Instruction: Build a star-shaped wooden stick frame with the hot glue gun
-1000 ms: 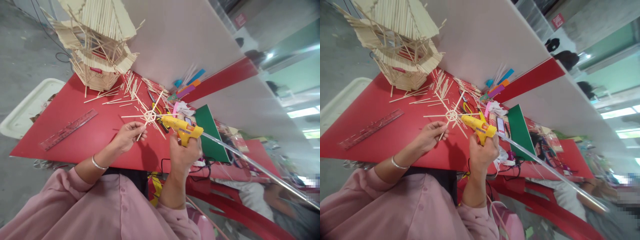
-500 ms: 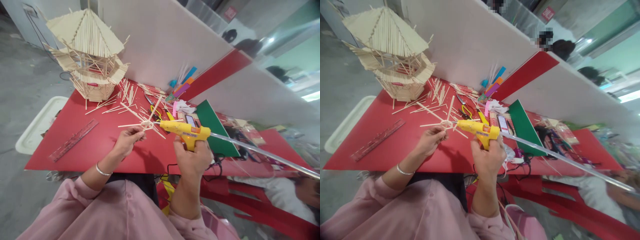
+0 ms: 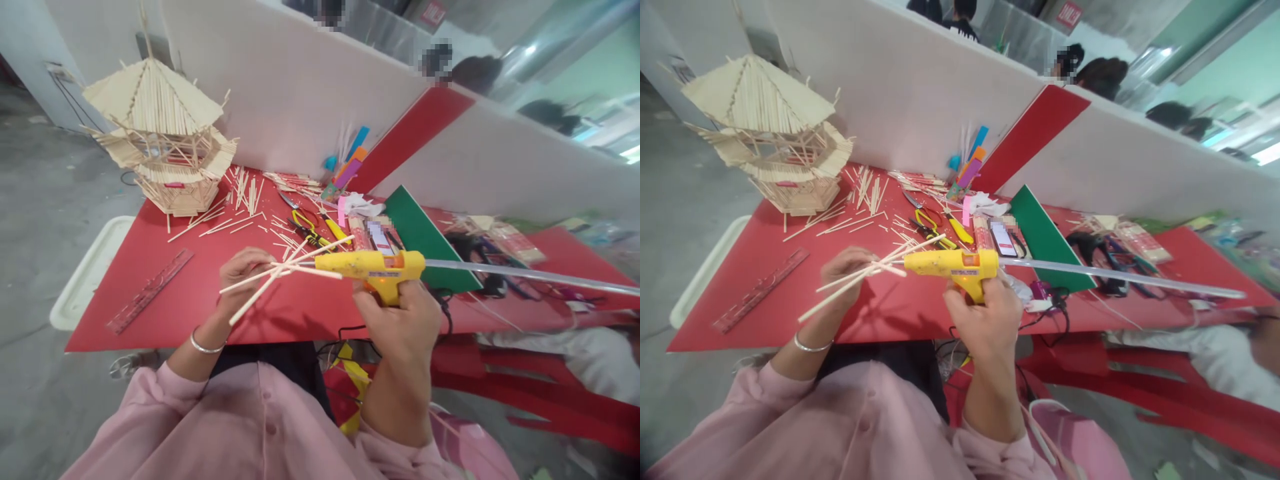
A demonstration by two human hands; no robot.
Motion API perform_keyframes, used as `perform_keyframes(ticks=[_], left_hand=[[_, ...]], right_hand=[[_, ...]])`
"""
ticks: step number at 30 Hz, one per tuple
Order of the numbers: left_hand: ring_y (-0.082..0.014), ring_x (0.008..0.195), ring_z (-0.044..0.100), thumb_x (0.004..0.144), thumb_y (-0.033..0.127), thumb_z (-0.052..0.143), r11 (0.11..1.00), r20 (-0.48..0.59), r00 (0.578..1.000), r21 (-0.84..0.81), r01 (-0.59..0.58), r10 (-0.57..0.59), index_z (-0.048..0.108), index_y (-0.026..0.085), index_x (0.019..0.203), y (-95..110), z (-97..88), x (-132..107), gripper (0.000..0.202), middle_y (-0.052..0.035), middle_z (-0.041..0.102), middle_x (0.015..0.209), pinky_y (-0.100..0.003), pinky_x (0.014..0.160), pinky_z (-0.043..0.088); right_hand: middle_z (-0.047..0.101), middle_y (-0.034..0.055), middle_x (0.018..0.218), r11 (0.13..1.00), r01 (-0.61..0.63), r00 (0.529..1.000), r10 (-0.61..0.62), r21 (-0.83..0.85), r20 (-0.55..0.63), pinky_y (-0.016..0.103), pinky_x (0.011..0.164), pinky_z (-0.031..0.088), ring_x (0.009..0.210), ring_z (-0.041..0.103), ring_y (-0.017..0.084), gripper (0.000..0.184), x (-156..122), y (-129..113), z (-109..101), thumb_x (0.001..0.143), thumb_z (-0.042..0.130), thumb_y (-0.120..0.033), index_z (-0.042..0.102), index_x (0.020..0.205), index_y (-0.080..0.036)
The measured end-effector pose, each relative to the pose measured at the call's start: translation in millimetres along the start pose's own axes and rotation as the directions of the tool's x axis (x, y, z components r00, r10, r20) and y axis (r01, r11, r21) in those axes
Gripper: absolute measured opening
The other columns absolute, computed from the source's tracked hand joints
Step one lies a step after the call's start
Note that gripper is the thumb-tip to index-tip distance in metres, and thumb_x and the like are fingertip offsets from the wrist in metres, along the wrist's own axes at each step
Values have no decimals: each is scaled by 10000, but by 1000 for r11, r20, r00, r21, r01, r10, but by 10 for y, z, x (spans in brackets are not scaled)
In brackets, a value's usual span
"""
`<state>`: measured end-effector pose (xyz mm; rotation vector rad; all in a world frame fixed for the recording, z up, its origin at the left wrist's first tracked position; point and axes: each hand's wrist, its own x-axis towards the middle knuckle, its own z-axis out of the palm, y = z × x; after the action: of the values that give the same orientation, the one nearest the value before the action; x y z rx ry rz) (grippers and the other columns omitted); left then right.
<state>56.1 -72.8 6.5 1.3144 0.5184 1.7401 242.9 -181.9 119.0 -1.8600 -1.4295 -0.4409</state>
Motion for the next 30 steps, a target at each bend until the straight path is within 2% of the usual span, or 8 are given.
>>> perform_keyframes(ticks=[5, 9, 12, 15, 19, 25, 30], left_hand=[[-164, 756, 710, 785, 198, 836, 967, 40, 974, 115, -226, 223, 790, 239, 824, 49, -21, 53, 73, -31, 757, 780, -310, 716, 575], [-172, 763, 715, 825, 102, 773, 875, 128, 896, 193, -443, 425, 771, 238, 917, 96, -67, 99, 165, -31, 764, 823, -346, 735, 575], [-175, 766, 718, 819, 42, 749, 793, 212, 833, 256, -553, 512, 754, 236, 959, 159, -108, 151, 240, -30, 767, 848, -370, 762, 571], [-172, 768, 719, 830, 29, 725, 738, 276, 791, 289, -610, 546, 742, 229, 968, 205, -132, 207, 243, -29, 767, 859, -376, 777, 566], [-165, 763, 722, 882, 95, 696, 690, 330, 759, 320, -649, 561, 723, 235, 938, 229, -124, 264, 153, -19, 768, 847, -361, 762, 563], [-153, 759, 723, 902, 103, 674, 651, 385, 721, 318, -690, 576, 704, 230, 932, 266, -79, 303, 134, -12, 765, 847, -348, 756, 558], [-147, 777, 721, 900, 93, 670, 643, 408, 712, 318, -697, 571, 707, 232, 949, 262, -70, 320, 151, -10, 768, 873, -349, 796, 547]], right_hand=[[416, -54, 520, 1000, -1, 999, 0, 30, 38, 293, 537, 389, 490, 404, 128, 224, -27, 71, -100, 685, 620, -343, 441, 585, -255], [402, -49, 516, 999, 6, 999, -8, 47, 49, 298, 541, 395, 496, 401, 132, 214, -33, 119, -155, 685, 614, -345, 457, 573, -252], [411, -47, 523, 998, 23, 999, -25, 55, 35, 295, 527, 390, 488, 385, 129, 201, -27, 151, -172, 681, 614, -344, 473, 573, -249], [437, -40, 542, 996, 46, 998, -48, 73, 29, 294, 536, 403, 500, 395, 130, 197, -15, 180, -175, 676, 612, -333, 470, 570, -248], [471, -34, 563, 996, 35, 999, -37, 87, 25, 294, 543, 419, 508, 412, 132, 189, -10, 218, -175, 680, 609, -343, 486, 575, -244], [489, -22, 561, 998, 11, 999, -14, 62, 46, 300, 546, 429, 517, 412, 138, 200, -14, 262, -171, 666, 593, -366, 467, 562, -251], [488, -20, 555, 998, 6, 998, -10, 59, 64, 299, 544, 423, 517, 417, 140, 198, -5, 265, -160, 657, 585, -351, 445, 556, -254]])
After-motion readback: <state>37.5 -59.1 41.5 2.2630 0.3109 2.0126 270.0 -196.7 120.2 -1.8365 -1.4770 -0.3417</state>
